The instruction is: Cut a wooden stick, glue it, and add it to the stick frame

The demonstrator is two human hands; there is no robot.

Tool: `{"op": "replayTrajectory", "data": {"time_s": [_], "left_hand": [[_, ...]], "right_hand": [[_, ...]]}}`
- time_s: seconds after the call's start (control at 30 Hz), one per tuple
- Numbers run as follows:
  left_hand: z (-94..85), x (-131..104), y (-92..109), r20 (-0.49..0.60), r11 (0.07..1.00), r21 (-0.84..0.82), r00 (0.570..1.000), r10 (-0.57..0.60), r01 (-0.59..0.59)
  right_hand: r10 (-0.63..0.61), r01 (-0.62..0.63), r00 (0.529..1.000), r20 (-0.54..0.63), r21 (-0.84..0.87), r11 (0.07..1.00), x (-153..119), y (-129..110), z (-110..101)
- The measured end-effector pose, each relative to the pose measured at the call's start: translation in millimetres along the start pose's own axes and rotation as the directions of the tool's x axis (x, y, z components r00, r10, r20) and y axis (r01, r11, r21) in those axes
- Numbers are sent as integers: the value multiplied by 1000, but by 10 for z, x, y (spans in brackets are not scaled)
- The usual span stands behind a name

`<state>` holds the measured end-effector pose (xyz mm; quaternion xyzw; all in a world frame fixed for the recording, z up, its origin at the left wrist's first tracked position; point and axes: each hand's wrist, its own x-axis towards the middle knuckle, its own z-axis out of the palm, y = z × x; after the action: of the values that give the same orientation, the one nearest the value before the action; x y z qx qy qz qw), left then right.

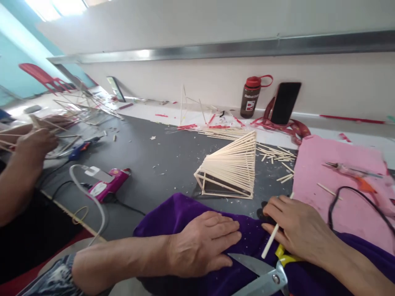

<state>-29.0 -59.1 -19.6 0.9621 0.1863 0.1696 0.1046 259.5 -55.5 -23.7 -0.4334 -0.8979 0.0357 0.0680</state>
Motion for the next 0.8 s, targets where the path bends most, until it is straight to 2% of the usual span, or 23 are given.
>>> {"op": "replayTrajectory", "data": {"time_s": [0.13, 0.27, 0.43, 0.57, 0.63, 0.7, 0.77, 0.8], "left_hand": [[99, 15, -145, -23, 997, -8, 996, 82, -82], [116, 56, -254, -30, 989, -49, 990, 137, -139], [80, 50, -214, 42, 992, -90, 995, 96, -92], [78, 76, -165, 54, 992, -119, 997, 53, -46], [8, 103, -146, 19, 989, -144, 999, 49, -46], [-162, 109, -132, -27, 988, -154, 999, 18, -22], [-419, 64, -142, -63, 990, -108, 993, -99, 92], [-560, 17, -169, -88, 976, -50, 973, -214, 211]], "right_hand": [[19, -19, 998, -52, 12, 1000, -4, 81, 70], [11, -9, 998, -68, 28, 1000, 12, 113, 59], [45, -17, 980, -196, 141, 990, 58, 86, -147], [113, -21, 936, -333, 269, 963, 239, -60, -391], [144, -6, 915, -376, 344, 939, 377, -191, -489], [148, 30, 902, -405, 402, 915, 503, -333, -547], [102, 106, 893, -438, 426, 899, 584, -443, -561], [78, 134, 894, -442, 428, 894, 602, -475, -556]]}}
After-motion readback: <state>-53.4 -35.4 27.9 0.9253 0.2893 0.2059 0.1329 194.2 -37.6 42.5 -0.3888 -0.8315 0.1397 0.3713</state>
